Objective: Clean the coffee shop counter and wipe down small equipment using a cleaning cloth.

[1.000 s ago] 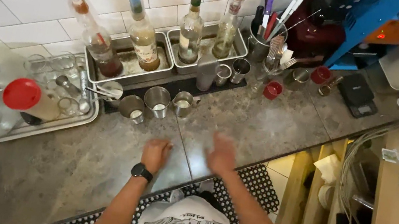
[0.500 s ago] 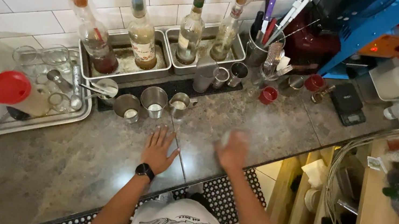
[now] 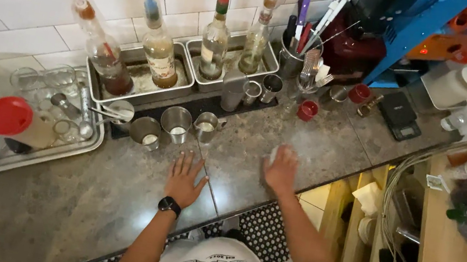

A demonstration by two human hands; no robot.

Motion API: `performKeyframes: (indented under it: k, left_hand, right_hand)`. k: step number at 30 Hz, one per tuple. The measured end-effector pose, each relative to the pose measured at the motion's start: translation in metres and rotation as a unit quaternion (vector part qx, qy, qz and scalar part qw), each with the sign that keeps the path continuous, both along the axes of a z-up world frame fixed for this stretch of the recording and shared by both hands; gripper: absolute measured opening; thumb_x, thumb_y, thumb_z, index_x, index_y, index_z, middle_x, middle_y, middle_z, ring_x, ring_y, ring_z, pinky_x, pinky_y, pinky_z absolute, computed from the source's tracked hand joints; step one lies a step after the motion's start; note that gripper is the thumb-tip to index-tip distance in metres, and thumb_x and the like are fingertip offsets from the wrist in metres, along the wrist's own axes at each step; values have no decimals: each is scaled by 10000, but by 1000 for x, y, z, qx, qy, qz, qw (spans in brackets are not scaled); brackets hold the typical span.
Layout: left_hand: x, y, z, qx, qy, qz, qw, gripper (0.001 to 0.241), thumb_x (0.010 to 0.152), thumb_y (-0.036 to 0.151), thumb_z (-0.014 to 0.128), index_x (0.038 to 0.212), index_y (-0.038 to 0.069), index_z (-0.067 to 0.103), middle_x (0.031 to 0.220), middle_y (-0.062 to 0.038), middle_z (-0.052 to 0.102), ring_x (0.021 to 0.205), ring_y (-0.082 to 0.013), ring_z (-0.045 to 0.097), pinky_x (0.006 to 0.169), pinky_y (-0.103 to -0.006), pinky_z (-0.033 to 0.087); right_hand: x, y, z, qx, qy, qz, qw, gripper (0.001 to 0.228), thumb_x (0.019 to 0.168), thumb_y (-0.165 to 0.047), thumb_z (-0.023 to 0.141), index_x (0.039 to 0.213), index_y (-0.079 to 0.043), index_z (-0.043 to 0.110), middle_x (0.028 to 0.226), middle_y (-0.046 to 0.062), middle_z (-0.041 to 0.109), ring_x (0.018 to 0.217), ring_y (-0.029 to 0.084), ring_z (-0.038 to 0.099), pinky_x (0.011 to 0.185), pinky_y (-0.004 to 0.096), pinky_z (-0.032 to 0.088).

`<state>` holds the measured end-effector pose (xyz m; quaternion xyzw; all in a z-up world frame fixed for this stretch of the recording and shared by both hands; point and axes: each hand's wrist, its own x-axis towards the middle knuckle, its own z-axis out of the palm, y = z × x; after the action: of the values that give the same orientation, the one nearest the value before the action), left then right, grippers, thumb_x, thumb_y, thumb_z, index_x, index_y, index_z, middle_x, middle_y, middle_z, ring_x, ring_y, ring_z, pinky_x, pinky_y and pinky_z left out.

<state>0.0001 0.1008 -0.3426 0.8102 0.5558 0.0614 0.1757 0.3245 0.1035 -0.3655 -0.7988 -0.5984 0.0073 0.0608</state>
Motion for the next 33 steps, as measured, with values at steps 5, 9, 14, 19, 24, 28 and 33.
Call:
performKeyframes:
  k: [5, 9, 14, 19, 24, 28, 33]
  left_hand:
    - [2, -3, -10, 11, -5, 4, 1000, 590, 1055, 597, 378, 1572, 314, 374, 1683, -73, 231, 1564, -337, 165, 1258, -544, 167]
    - [1, -1, -20, 101, -35, 17, 994, 583, 1022, 573, 483, 1549, 329, 429, 1634, -93, 338, 1535, -351, 261, 1227, -552, 234]
    - [0, -1, -20, 59, -45, 15, 997, 570, 1046, 588, 415, 1552, 327, 418, 1655, -81, 306, 1555, -345, 215, 1245, -556, 175]
    - [6, -2, -17, 44, -34, 21, 998, 579, 1043, 600, 411, 1555, 328, 410, 1668, -77, 285, 1558, -339, 207, 1257, -551, 160]
    - [5, -3, -23, 108, -8, 11, 994, 578, 1015, 580, 464, 1531, 321, 445, 1615, -111, 361, 1520, -368, 295, 1225, -561, 242]
    - [13, -3, -20, 211, -28, 20, 977, 624, 927, 519, 560, 1475, 224, 525, 1593, -113, 422, 1451, -373, 393, 1177, -520, 303]
    - [11, 10, -45, 109, -47, 59, 991, 639, 833, 565, 640, 1387, 254, 583, 1592, -95, 426, 1486, -378, 346, 1183, -552, 256]
  right_hand:
    - [-62, -51, 22, -28, 62, 193, 979, 738, 956, -577, 546, 1537, -131, 464, 1523, 158, 508, 1396, 454, 457, 1147, 613, 335]
    - [-32, -59, 20, -8, 100, 182, 978, 639, 951, -449, 606, 1471, -79, 557, 1446, 215, 580, 1341, 502, 489, 1146, 649, 322]
    - [34, -11, 1, -74, 1, 33, 997, 760, 1022, -593, 382, 1602, -102, 345, 1609, 167, 401, 1499, 420, 336, 1243, 585, 219]
    - [-22, 6, -12, 8, 98, 2, 995, 803, 907, -533, 589, 1519, -27, 469, 1455, 268, 548, 1381, 493, 480, 1180, 608, 307]
    - [-25, -52, -7, 48, 102, 312, 944, 729, 899, -583, 644, 1485, -163, 540, 1455, 133, 582, 1385, 363, 498, 1162, 552, 313]
    - [53, -35, 35, -30, 97, 146, 984, 769, 870, -441, 670, 1506, -82, 432, 1470, 185, 503, 1241, 369, 537, 994, 444, 483]
    - [136, 2, -23, -46, 76, -23, 996, 825, 978, -584, 366, 1630, -99, 220, 1714, 115, 162, 1551, 384, 134, 1224, 560, 120]
